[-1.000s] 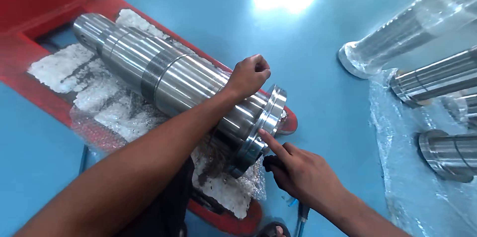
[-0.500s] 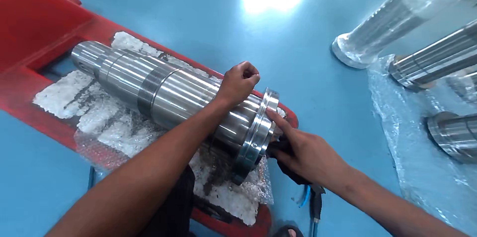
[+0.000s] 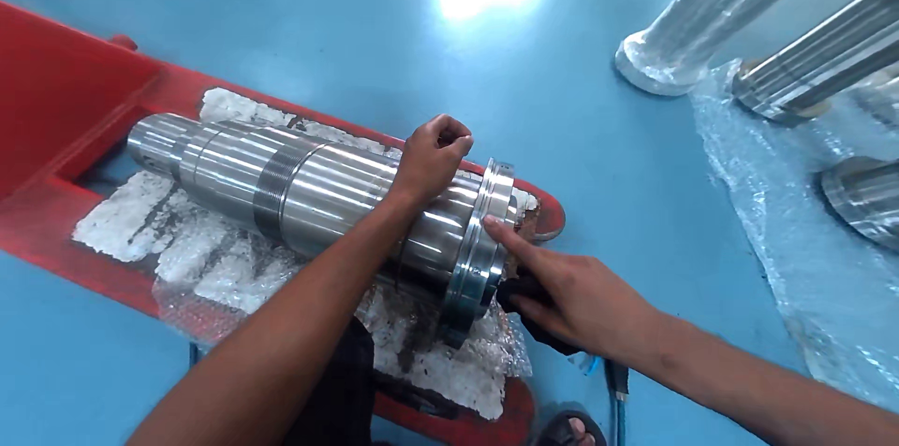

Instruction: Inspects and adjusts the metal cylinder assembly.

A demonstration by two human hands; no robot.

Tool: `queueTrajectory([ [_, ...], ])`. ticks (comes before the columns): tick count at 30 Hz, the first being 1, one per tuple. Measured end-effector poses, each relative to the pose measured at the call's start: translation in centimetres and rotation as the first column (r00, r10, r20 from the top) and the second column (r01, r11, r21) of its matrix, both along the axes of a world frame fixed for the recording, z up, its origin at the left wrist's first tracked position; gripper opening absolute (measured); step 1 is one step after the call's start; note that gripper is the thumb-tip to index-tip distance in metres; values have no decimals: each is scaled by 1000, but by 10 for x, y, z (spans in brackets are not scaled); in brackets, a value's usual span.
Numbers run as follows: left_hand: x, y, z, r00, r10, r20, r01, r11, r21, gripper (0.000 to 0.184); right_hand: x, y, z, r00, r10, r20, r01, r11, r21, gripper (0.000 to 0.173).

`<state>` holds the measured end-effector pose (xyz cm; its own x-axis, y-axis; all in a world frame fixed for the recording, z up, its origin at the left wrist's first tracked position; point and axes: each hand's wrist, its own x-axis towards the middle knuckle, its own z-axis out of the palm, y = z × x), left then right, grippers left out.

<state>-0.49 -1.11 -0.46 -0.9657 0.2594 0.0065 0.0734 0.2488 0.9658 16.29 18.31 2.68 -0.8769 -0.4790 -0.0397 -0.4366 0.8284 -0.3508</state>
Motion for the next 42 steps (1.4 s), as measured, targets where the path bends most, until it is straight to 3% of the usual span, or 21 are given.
queueTrajectory([
  [7, 0, 0, 1, 1000, 4, -7, -4, 1000, 4, 12, 30, -8, -24, 982, 185, -35, -186, 981, -52, 75],
  [15, 2, -1, 0, 1000, -6, -15, 7, 999, 36, 12, 35, -10, -35, 966, 229, -123, -230, 973, 12, 75],
  [24, -1, -3, -2, 1000, -7, -27, 9, 999, 48, 12, 46, -15, -51, 903, 397, 166, -401, 916, -8, 86],
  [34, 0, -5, -3, 1000, -11, -17, 13, 996, 94, 11, 50, -16, -57, 871, 434, 230, -428, 901, -79, 87],
  [38, -1, -6, -3, 1000, -16, -10, 17, 993, 119, 10, 49, -10, -61, 871, 483, 90, -462, 867, -186, 74],
  [42, 0, -7, -1, 1000, -7, 15, 6, 994, 111, 10, 49, 0, -69, 895, 401, -197, -445, 845, -298, 35],
])
